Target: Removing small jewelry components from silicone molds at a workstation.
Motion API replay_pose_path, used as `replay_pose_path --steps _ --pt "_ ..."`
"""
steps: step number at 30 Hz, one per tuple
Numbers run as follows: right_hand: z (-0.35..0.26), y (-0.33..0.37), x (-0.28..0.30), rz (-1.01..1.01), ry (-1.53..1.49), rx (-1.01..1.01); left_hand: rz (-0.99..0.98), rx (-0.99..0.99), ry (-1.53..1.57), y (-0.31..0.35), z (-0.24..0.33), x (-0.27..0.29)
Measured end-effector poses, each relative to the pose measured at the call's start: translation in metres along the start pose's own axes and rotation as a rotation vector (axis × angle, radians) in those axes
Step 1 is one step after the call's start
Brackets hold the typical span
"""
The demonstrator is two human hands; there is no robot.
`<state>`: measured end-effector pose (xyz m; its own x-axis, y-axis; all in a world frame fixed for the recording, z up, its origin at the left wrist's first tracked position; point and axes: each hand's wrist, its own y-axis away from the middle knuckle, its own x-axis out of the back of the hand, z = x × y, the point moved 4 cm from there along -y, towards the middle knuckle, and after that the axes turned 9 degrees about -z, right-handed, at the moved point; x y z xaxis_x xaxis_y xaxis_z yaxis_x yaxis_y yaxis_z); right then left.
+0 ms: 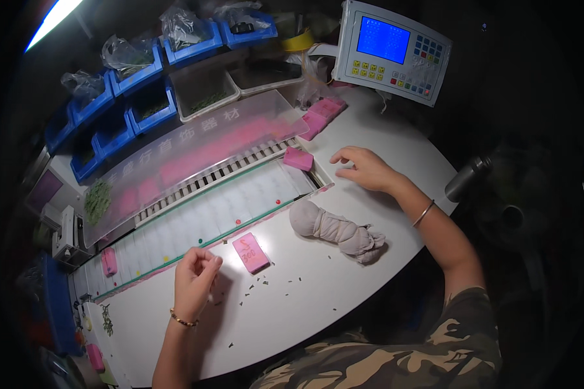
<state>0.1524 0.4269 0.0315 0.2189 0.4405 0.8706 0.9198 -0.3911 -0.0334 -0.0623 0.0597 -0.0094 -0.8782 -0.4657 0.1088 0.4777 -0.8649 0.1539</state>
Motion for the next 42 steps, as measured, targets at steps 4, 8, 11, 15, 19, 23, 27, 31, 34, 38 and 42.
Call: replay_pose_path --steps 4,8,11,15,19,23,27,31,34,38,42 --pt "0.017 -0.045 -0.041 0.012 -0.138 -0.014 0.016 -0.285 -0.565 -0.030 0.023 -0.041" --pt "0.015 -0.082 -0.057 0.091 -0.014 -0.034 -0.089 -0.542 -0.913 -0.045 0.043 -0.071" --pt "0.026 -0.093 -0.067 0.102 0.057 -0.045 -0.143 -0.539 -0.948 -0.069 0.045 -0.086" --pt "0.026 -0.092 -0.061 0.118 0.029 -0.034 -0.162 -0.539 -0.999 -0.106 0.046 -0.102" --pt "0.044 -0.090 -0.033 0.284 0.076 -0.112 -0.119 -0.647 -1.035 -0.148 0.044 -0.126" --pt "0.077 -0.114 -0.011 0.483 0.123 -0.196 -0.075 -0.755 -1.038 -0.202 0.045 -0.152" --pt "0.108 -0.143 -0.005 0.532 -0.054 -0.174 -0.053 -0.727 -1.022 -0.255 0.055 -0.181" --pt "0.129 -0.178 0.011 0.538 -0.050 -0.193 0.068 -0.641 -1.136 -0.301 0.063 -0.186" --pt "0.181 -0.190 0.026 0.734 0.165 -0.380 0.101 -0.531 -1.266 -0.325 0.057 -0.192" --pt "0.254 -0.205 0.040 0.680 0.262 -0.486 0.193 -0.657 -1.370 -0.342 0.049 -0.196" --pt "0.256 -0.221 0.015 0.512 -0.155 -0.435 0.205 -0.642 -1.365 -0.344 0.047 -0.186"
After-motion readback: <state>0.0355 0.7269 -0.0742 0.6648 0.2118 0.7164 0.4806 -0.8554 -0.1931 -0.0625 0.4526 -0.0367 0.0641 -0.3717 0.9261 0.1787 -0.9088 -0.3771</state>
